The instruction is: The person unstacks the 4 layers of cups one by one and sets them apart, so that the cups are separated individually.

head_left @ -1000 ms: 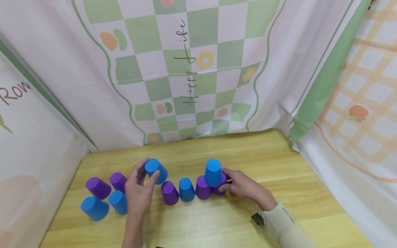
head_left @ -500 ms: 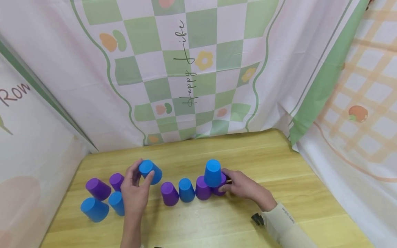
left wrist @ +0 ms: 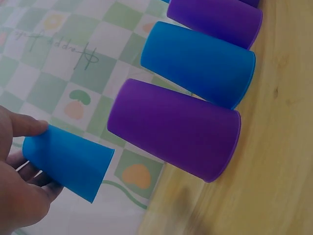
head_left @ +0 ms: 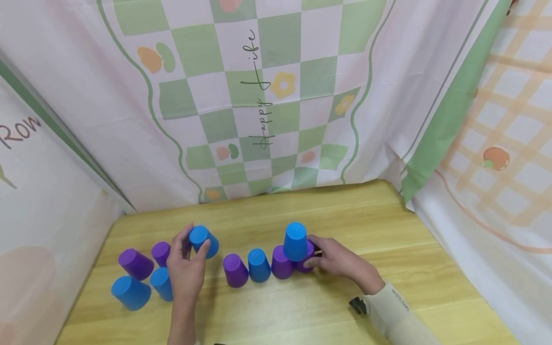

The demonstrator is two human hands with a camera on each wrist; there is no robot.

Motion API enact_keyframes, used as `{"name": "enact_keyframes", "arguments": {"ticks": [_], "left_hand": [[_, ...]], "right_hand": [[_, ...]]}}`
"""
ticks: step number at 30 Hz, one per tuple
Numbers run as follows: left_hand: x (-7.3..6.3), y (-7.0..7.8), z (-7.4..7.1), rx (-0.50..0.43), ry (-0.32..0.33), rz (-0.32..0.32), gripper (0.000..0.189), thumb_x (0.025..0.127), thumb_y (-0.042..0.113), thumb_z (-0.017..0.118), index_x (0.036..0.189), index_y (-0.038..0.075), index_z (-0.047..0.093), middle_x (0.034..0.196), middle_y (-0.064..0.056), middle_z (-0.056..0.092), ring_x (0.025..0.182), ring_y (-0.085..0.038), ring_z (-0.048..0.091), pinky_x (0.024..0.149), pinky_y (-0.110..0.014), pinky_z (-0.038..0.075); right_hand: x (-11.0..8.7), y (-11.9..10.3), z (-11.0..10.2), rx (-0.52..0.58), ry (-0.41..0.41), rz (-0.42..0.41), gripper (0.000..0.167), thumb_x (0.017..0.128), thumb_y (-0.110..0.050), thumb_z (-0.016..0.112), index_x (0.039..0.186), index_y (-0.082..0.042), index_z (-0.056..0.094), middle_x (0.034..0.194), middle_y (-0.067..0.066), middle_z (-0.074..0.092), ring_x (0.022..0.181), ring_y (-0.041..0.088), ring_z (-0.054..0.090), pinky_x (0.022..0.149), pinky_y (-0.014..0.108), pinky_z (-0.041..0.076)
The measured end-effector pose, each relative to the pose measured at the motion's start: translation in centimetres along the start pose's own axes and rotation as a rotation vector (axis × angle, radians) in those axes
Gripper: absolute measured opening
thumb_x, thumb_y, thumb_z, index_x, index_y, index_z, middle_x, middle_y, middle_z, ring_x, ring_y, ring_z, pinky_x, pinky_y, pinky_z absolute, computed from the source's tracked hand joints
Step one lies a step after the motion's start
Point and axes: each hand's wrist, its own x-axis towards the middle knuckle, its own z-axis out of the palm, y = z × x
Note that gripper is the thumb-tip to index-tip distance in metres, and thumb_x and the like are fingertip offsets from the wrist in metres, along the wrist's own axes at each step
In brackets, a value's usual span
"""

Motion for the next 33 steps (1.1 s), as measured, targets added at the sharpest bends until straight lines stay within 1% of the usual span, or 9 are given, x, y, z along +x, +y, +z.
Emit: {"name": "enact_keyframes", "arguments": {"ticks": [4, 8, 12, 20, 28, 33], "left_hand": [[0.1, -0.6, 0.0, 0.003, 0.002, -0.023, 0.056, 0.097, 0.004, 0.074, 0.149, 0.002, 0.053, 0.152, -0.016, 0.053, 0.148, -0.033, 0.047, 0.127, -0.044, 0.036], [0.3, -1.1, 0.0, -0.007, -0.006, -0.056, 0.057, 0.097, 0.002, 0.073, 0.151, 0.001, 0.051, 0.155, -0.017, 0.049, 0.15, -0.035, 0.043, 0.128, -0.048, 0.034], [0.4, -1.5, 0.0, -0.007, -0.012, -0.086, 0.059, 0.098, 0.002, 0.073, 0.152, 0.0, 0.049, 0.156, -0.019, 0.047, 0.152, -0.037, 0.041, 0.128, -0.049, 0.032], [0.6, -2.2, 0.1, 0.023, -0.009, -0.091, 0.057, 0.097, 0.0, 0.072, 0.15, -0.001, 0.051, 0.152, -0.021, 0.047, 0.151, -0.039, 0.041, 0.128, -0.05, 0.033], [0.8, -2.8, 0.3, 0.05, -0.009, -0.136, 0.056, 0.097, -0.002, 0.07, 0.15, -0.001, 0.05, 0.153, -0.022, 0.046, 0.152, -0.041, 0.039, 0.129, -0.052, 0.031], [1.0, -3.1, 0.4, 0.055, 0.0, -0.146, 0.056, 0.097, -0.004, 0.069, 0.15, -0.003, 0.05, 0.153, -0.024, 0.046, 0.152, -0.042, 0.039, 0.129, -0.053, 0.031]], "right_hand": [[0.0, -0.1, 0.0, -0.001, 0.001, -0.003, 0.044, 0.098, -0.018, 0.076, 0.137, -0.005, 0.06, 0.125, 0.011, 0.073, 0.12, 0.037, 0.07, 0.101, 0.053, 0.06], [0.0, -0.1, 0.0, 0.004, 0.002, -0.002, 0.044, 0.098, -0.017, 0.076, 0.137, -0.004, 0.06, 0.125, 0.011, 0.073, 0.12, 0.037, 0.069, 0.102, 0.054, 0.06], [-0.1, -0.1, 0.0, 0.008, 0.0, 0.0, 0.044, 0.098, -0.018, 0.076, 0.137, -0.004, 0.06, 0.125, 0.011, 0.073, 0.12, 0.037, 0.069, 0.102, 0.054, 0.06], [0.0, 0.0, 0.0, 0.015, 0.002, 0.005, 0.046, 0.098, -0.019, 0.075, 0.139, -0.004, 0.059, 0.126, 0.011, 0.073, 0.121, 0.037, 0.069, 0.103, 0.053, 0.059], [-0.1, -0.1, 0.0, 0.008, 0.006, 0.005, 0.044, 0.098, -0.019, 0.076, 0.137, -0.005, 0.06, 0.125, 0.011, 0.073, 0.12, 0.036, 0.07, 0.102, 0.054, 0.059], [-0.1, -0.1, 0.0, 0.014, 0.003, 0.008, 0.044, 0.098, -0.018, 0.075, 0.137, -0.005, 0.06, 0.126, 0.012, 0.072, 0.121, 0.037, 0.069, 0.103, 0.055, 0.059]]}}
